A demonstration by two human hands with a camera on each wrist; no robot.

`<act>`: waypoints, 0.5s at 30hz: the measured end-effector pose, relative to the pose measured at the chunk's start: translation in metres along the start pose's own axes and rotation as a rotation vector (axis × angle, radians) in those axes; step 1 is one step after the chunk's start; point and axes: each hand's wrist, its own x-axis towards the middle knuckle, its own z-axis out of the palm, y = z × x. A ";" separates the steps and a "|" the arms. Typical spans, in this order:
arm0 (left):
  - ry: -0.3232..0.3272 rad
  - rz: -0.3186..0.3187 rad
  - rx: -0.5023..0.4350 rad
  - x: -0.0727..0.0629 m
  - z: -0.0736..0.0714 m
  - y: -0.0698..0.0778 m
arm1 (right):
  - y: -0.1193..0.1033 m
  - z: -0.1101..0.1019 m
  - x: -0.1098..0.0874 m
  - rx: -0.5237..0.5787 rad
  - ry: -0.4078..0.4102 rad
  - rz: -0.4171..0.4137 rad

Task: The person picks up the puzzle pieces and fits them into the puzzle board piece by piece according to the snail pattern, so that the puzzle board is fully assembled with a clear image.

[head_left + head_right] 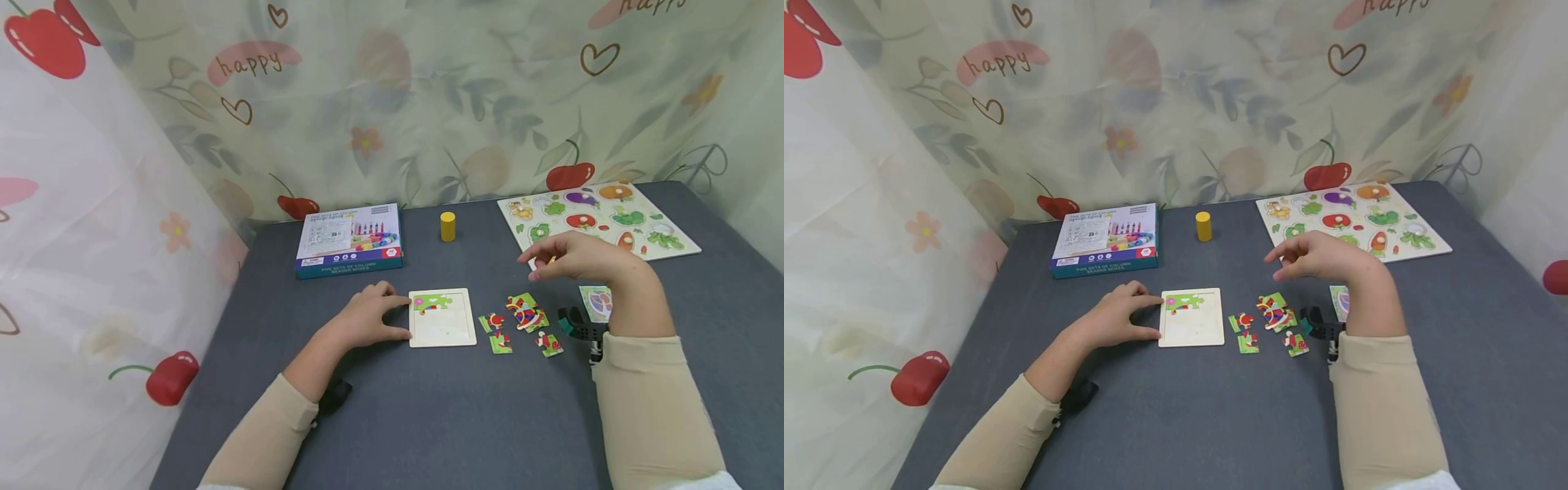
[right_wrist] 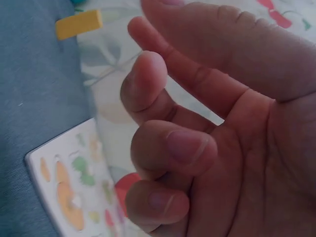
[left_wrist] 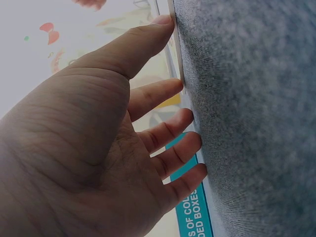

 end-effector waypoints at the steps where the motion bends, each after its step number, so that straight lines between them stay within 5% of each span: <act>1: 0.001 0.000 0.001 0.000 0.000 0.000 | 0.004 0.001 0.002 0.001 -0.008 0.009; 15: -0.002 -0.001 0.004 0.001 0.000 -0.001 | 0.040 0.016 0.030 -0.062 -0.134 0.179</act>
